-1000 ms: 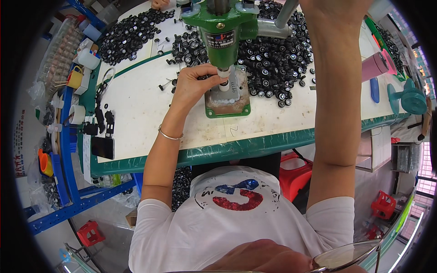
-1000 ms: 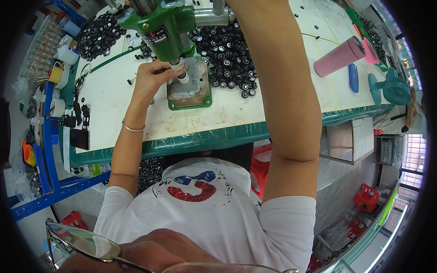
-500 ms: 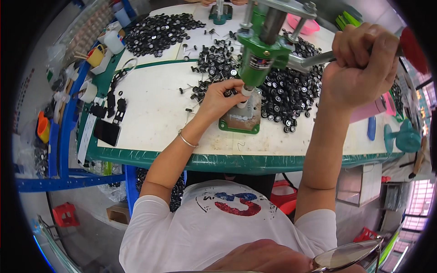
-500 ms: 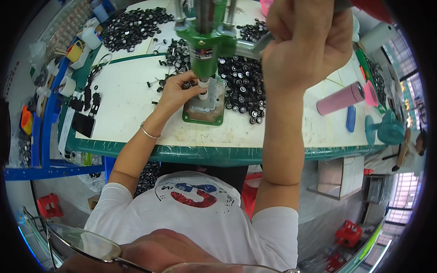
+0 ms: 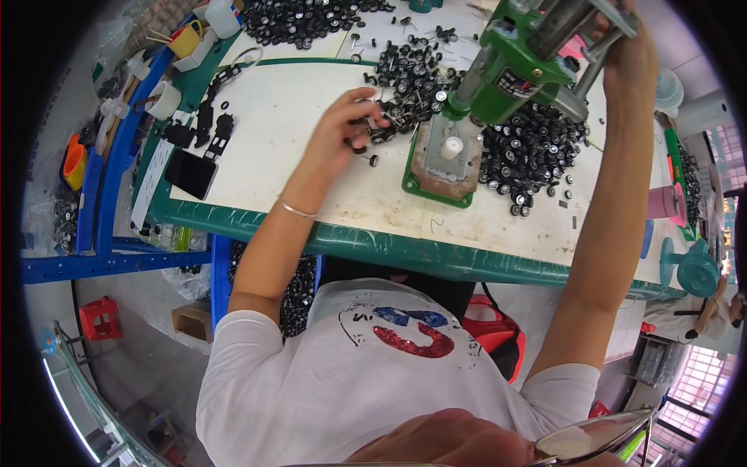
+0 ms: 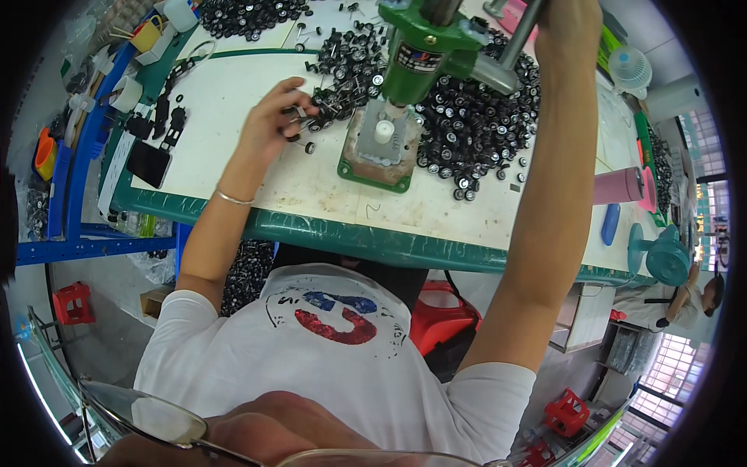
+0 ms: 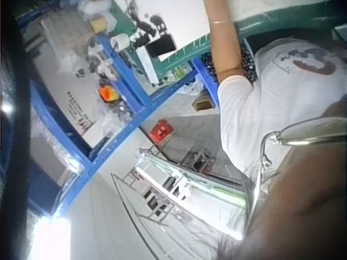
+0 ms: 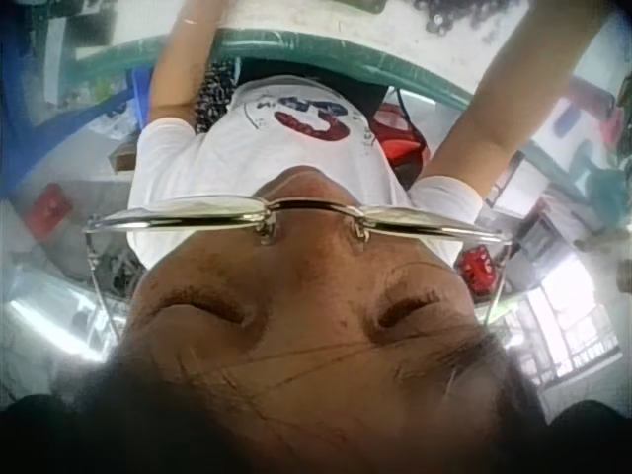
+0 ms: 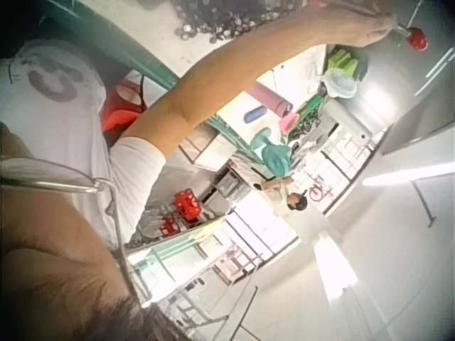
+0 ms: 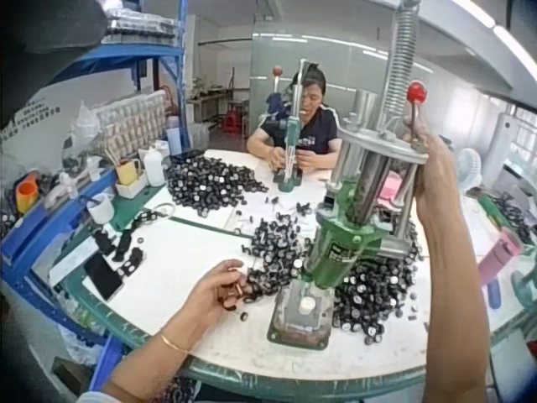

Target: The person uses a green manual press machine to assemble small black and silver metal components. They repeatedly pick up a black part and a silver part, place them into the press die, and pull the lever to press them together. The finished assemblies are placed into a pile on the table.

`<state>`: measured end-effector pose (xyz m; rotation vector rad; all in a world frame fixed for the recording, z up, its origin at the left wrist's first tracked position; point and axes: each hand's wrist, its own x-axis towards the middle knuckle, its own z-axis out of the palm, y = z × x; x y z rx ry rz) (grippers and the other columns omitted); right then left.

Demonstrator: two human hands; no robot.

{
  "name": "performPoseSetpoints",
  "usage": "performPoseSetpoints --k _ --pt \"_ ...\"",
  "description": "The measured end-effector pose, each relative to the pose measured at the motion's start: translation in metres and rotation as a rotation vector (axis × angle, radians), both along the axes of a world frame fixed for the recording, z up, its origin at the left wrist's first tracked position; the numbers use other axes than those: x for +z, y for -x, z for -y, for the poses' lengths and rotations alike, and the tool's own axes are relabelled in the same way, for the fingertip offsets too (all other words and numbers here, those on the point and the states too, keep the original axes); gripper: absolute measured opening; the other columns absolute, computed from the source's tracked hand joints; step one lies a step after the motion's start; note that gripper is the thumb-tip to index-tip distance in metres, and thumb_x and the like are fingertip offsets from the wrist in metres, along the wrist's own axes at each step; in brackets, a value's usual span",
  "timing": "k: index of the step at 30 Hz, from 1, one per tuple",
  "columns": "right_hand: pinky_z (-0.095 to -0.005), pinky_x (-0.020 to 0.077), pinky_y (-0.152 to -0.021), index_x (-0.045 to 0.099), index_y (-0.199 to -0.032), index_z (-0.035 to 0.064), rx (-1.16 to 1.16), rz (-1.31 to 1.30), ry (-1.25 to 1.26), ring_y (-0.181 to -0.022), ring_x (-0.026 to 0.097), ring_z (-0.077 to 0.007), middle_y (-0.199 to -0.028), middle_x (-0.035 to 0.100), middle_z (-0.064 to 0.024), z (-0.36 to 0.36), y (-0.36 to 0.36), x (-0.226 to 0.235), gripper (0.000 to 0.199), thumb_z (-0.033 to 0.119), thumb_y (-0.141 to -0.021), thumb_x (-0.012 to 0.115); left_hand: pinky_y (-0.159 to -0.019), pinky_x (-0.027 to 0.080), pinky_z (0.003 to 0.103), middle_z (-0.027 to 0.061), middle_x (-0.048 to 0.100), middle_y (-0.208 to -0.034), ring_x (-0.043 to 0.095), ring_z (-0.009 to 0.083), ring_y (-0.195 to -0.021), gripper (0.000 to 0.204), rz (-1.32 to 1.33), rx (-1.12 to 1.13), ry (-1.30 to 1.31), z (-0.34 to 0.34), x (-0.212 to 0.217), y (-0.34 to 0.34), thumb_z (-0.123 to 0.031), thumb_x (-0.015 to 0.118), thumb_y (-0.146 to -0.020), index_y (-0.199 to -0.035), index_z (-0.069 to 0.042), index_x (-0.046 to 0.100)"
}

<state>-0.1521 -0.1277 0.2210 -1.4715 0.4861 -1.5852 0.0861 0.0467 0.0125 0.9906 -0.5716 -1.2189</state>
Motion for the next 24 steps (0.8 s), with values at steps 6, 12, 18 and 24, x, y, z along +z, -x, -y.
performPoseSetpoints --k 6,12,18,24 --pt "-0.0228 0.0439 -0.061 0.062 -0.113 -0.0002 -0.406 -0.45 0.016 -0.074 0.056 -0.0091 -0.088 0.058 -0.0031 -0.035 0.078 -0.073 0.033 0.025 -0.096 0.052 -0.04 0.031 0.018 -0.0032 0.056 -0.067 0.048 0.006 -0.045 0.014 0.289 0.016 -0.248 -0.041 -0.009 -0.044 -0.019 0.068 -0.086 -0.093 -0.007 0.066" --pt "-0.0191 0.039 -0.056 0.069 -0.102 0.0076 -0.2 -0.892 -0.257 -0.064 0.049 -0.0035 -0.078 0.059 0.0037 -0.092 0.134 -0.158 0.016 0.016 -0.092 0.06 -0.052 0.044 0.023 0.0014 0.062 -0.071 0.054 0.0098 -0.054 0.025 1.148 -0.171 -0.228 -0.044 0.007 -0.005 -0.015 0.074 -0.077 -0.1 -0.006 0.07" --pt "-0.0311 0.0476 -0.065 0.063 -0.103 0.0075 -0.226 -1.219 -0.11 -0.071 0.059 -0.0195 -0.092 0.059 -0.0055 -0.132 0.136 -0.19 0.023 0.014 -0.081 0.069 -0.067 0.05 0.035 0.003 0.068 -0.09 0.065 0.0231 -0.077 0.025 1.661 -0.208 -0.264 -0.019 0.007 0.022 -0.024 0.072 -0.074 -0.097 -0.015 0.071" --pt "-0.0337 0.049 -0.067 0.063 -0.099 0.0074 -0.351 -1.241 -0.071 -0.077 0.061 -0.0239 -0.095 0.059 -0.0054 -0.134 0.138 -0.217 0.02 0.016 -0.082 0.069 -0.058 0.046 0.023 0.0015 0.064 -0.082 0.057 0.0097 -0.067 0.021 1.204 -0.041 -0.073 0.002 0.006 0.02 -0.01 0.074 -0.075 -0.094 -0.002 0.069"
